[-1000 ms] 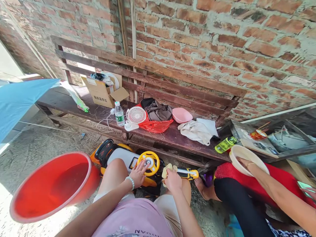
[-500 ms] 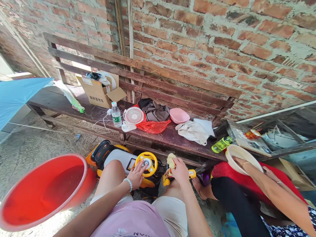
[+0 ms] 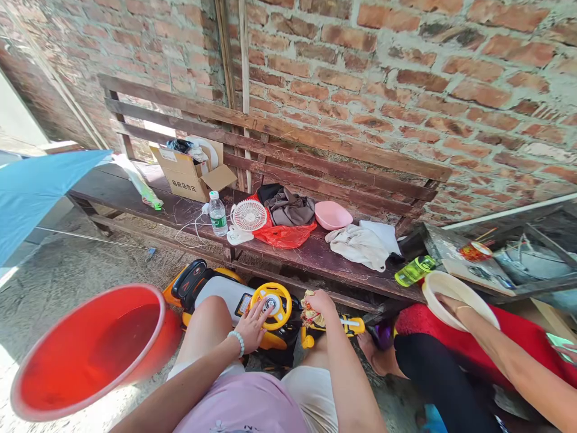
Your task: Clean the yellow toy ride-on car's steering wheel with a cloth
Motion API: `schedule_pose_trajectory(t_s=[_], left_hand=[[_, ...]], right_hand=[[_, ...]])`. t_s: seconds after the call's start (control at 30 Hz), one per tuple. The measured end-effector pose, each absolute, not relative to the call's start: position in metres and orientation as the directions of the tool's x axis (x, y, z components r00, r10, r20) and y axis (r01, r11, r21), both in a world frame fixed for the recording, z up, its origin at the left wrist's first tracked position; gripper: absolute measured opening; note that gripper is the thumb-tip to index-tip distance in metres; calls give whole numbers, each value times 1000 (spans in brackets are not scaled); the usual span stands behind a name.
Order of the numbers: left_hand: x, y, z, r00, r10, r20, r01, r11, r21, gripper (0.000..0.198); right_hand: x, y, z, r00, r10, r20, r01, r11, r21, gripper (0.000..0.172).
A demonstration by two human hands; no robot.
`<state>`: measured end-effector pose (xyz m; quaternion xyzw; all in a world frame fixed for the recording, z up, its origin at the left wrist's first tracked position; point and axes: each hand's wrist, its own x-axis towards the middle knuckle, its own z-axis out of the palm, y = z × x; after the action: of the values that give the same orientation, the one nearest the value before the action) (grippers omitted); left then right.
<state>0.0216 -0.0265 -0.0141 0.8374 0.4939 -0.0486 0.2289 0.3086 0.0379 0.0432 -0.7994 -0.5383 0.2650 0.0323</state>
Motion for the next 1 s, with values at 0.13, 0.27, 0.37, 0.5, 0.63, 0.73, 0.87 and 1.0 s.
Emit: schedule_pose_trajectory(t_s=[0.13,0.27,0.37,0.5,0.63,0.73,0.87,1.0], left_hand=[[22,-27,-10,512,804,-302,844,-407,348,83],[22,-28,-10,509,810,-289,847,-414,334,84],[22,-28,-11,511,813,-279,847,-420,327,84],[22,-28,-12,510,813,-282,847,-418,329,82],[24,-28,-11,501,816,-288,855,-415,312,83],[25,-28,-5,497,809,-313,859,-410,306,83],[25,-29,4,487,803,-344,867,-397,301,82],[24,-29,6,485,807,-338,868,-396,300,83]], right_hand=[[317,28,38,338,856,-391,833,-465,-300,26],[319,6,33,383,859,-339,844,-475,-248,36],[317,-22,28,397,875,-276,871,-454,-189,38],[319,-65,19,379,894,-240,891,-422,-168,35],[326,-97,18,416,866,-277,856,-476,-202,34],[329,-103,24,427,881,-204,835,-470,-285,38],[319,-90,39,213,977,-29,875,-204,-440,42],[299,-69,49,83,989,-121,914,-124,-385,32]])
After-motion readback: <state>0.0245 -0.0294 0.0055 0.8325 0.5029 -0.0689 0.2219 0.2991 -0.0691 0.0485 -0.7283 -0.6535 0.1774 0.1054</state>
